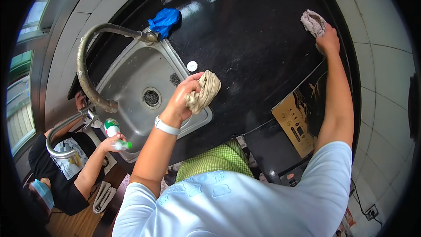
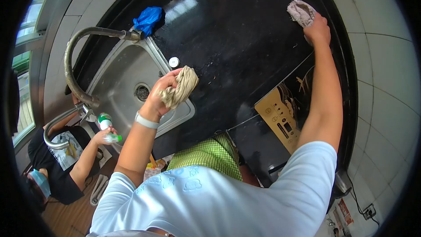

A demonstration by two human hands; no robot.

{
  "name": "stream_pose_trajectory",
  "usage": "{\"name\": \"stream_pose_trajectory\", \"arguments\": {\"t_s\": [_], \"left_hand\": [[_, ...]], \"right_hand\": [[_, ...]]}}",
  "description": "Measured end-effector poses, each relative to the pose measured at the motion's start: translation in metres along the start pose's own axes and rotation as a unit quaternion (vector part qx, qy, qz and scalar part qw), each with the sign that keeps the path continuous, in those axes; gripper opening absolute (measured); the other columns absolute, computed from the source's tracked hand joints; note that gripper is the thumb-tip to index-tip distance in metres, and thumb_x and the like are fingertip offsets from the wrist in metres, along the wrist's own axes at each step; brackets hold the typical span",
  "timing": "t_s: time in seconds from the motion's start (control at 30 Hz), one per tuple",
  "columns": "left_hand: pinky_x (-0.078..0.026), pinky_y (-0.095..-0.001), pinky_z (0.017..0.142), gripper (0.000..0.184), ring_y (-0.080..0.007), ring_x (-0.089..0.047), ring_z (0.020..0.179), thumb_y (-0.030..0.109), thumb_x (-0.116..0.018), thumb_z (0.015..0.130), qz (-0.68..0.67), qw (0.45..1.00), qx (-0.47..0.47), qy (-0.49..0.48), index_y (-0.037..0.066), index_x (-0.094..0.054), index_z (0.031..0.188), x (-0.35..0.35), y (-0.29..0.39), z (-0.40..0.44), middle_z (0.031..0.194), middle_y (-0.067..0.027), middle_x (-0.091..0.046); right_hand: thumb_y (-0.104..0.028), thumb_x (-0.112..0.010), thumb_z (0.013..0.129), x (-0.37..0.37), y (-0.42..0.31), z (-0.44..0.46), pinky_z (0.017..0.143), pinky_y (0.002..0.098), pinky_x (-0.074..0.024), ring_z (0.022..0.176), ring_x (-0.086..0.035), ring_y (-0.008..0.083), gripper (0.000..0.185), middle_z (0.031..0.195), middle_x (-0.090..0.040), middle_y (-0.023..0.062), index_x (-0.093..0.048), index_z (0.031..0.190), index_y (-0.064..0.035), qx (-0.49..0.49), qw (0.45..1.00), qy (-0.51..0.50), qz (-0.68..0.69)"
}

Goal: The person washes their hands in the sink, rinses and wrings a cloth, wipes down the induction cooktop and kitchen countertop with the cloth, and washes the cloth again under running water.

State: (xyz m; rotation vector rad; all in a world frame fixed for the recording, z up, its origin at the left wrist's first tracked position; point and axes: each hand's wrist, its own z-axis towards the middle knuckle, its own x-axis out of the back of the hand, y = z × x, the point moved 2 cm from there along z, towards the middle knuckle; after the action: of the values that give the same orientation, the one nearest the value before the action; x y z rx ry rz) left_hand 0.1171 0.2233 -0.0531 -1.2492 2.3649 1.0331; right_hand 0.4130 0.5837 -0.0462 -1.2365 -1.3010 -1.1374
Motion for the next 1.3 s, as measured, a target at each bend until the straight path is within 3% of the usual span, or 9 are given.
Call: {"name": "stream_pose_trajectory", "arguments": {"t_s": [0.3, 0.37, 0.63, 0.77, 0.8, 0.9, 1.1, 1.17, 1.3], "left_hand": [[-0.049, -0.0339, 0.069, 0.034, -0.0262, -0.058, 0.075, 0.016, -0.046, 0.067, -0.06, 0.997, -0.044, 0.024, -0.002, -0.058, 0.093, 0.023, 0.042, 0.057, 0.088, -0.0138, -0.061], [-0.049, -0.0336, 0.07, 0.033, -0.0259, -0.058, 0.077, 0.017, -0.045, 0.071, -0.044, 0.995, -0.067, -0.056, -0.001, -0.057, 0.096, 0.027, 0.072, 0.08, 0.091, -0.0132, -0.061], [-0.041, -0.0426, 0.079, 0.027, -0.0248, -0.057, 0.09, 0.031, -0.037, 0.085, -0.169, 0.959, -0.209, 0.087, 0.013, -0.057, 0.091, 0.008, 0.07, 0.034, 0.099, -0.007, -0.061], [-0.049, -0.0332, 0.07, 0.026, -0.0223, -0.059, 0.078, 0.016, -0.041, 0.081, -0.186, 0.961, -0.201, -0.033, 0.001, -0.056, 0.097, 0.03, 0.037, 0.009, 0.09, -0.0098, -0.061], [-0.048, -0.0368, 0.083, 0.027, -0.0262, -0.058, 0.092, 0.011, -0.044, 0.079, -0.167, 0.964, -0.199, -0.061, -0.001, -0.056, 0.099, 0.04, 0.033, 0.006, 0.1, -0.014, -0.06], [-0.05, -0.0336, 0.08, 0.025, -0.0236, -0.06, 0.089, 0.012, -0.045, 0.082, -0.118, 0.979, -0.167, 0.016, -0.003, -0.055, 0.098, 0.032, 0.023, -0.022, 0.096, -0.0136, -0.061], [-0.05, -0.0338, 0.08, 0.024, -0.0237, -0.06, 0.088, 0.017, -0.047, 0.086, 0.012, 0.984, -0.169, -0.062, -0.003, -0.052, 0.099, 0.029, 0.016, 0.0, 0.091, -0.0129, -0.06], [-0.049, -0.0409, 0.083, 0.038, -0.03, -0.056, 0.096, 0.014, -0.053, 0.082, -0.001, 0.979, -0.197, -0.045, -0.003, -0.041, 0.114, 0.004, 0.014, 0.0, 0.113, -0.0191, -0.048], [-0.045, -0.0457, 0.088, 0.045, -0.0334, -0.051, 0.104, 0.014, -0.049, 0.085, -0.009, 0.975, -0.219, 0.021, -0.005, -0.032, 0.122, -0.018, -0.009, -0.02, 0.118, -0.0216, -0.042]], "right_hand": [[-0.026, -0.066, 0.066, 0.019, -0.093, -0.106, 0.095, 0.0452, -0.0351, 0.116, -0.041, 0.0332, 0.057, 0.123, -0.046, 0.0126, -0.048, 0.119, -0.0146, -0.088, 0.987, -0.067, 0.117], [-0.023, -0.065, 0.065, -0.022, -0.103, -0.127, 0.096, 0.0463, -0.033, 0.117, -0.038, 0.0331, 0.054, 0.124, -0.044, 0.0105, -0.049, 0.116, -0.0194, -0.116, 0.981, 0.055, 0.143], [-0.03, -0.06, 0.062, -0.048, -0.184, -0.239, 0.095, 0.0407, -0.0284, 0.112, -0.038, 0.0259, 0.043, 0.11, -0.049, 0.0014, -0.06, 0.104, -0.0242, 0.103, 0.96, 0.081, 0.247], [-0.025, -0.06, 0.062, -0.043, -0.194, -0.281, 0.09, 0.0398, -0.0312, 0.105, -0.043, 0.0217, 0.035, 0.104, -0.053, -0.0005, -0.064, 0.096, -0.0236, 0.227, 0.934, 0.048, 0.27], [-0.022, -0.06, 0.062, -0.044, -0.191, -0.288, 0.089, 0.0399, -0.0317, 0.105, -0.044, 0.022, 0.034, 0.103, -0.053, -0.0007, -0.064, 0.096, -0.0231, 0.249, 0.934, 0.037, 0.255], [-0.018, -0.062, 0.062, -0.042, -0.17, -0.315, 0.088, 0.0407, -0.0336, 0.103, -0.045, 0.0232, 0.032, 0.104, -0.053, -0.0015, -0.064, 0.094, -0.0223, 0.282, 0.934, 0.008, 0.22], [-0.016, -0.062, 0.06, -0.055, -0.121, -0.36, 0.084, 0.039, -0.0388, 0.102, -0.046, 0.0241, 0.029, 0.097, -0.055, -0.0007, -0.064, 0.088, -0.0203, 0.233, 0.937, 0.054, 0.255], [-0.015, -0.063, 0.059, -0.06, -0.112, -0.358, 0.081, 0.0375, -0.0421, 0.097, -0.05, 0.0257, 0.028, 0.096, -0.056, 0.0032, -0.064, 0.087, -0.0166, 0.222, 0.939, 0.074, 0.252], [-0.016, -0.062, 0.061, -0.061, -0.077, -0.349, 0.08, 0.036, -0.0434, 0.089, -0.052, 0.0317, 0.029, 0.092, -0.054, 0.0092, -0.062, 0.09, -0.0103, 0.066, 0.863, 0.146, 0.479]]}}
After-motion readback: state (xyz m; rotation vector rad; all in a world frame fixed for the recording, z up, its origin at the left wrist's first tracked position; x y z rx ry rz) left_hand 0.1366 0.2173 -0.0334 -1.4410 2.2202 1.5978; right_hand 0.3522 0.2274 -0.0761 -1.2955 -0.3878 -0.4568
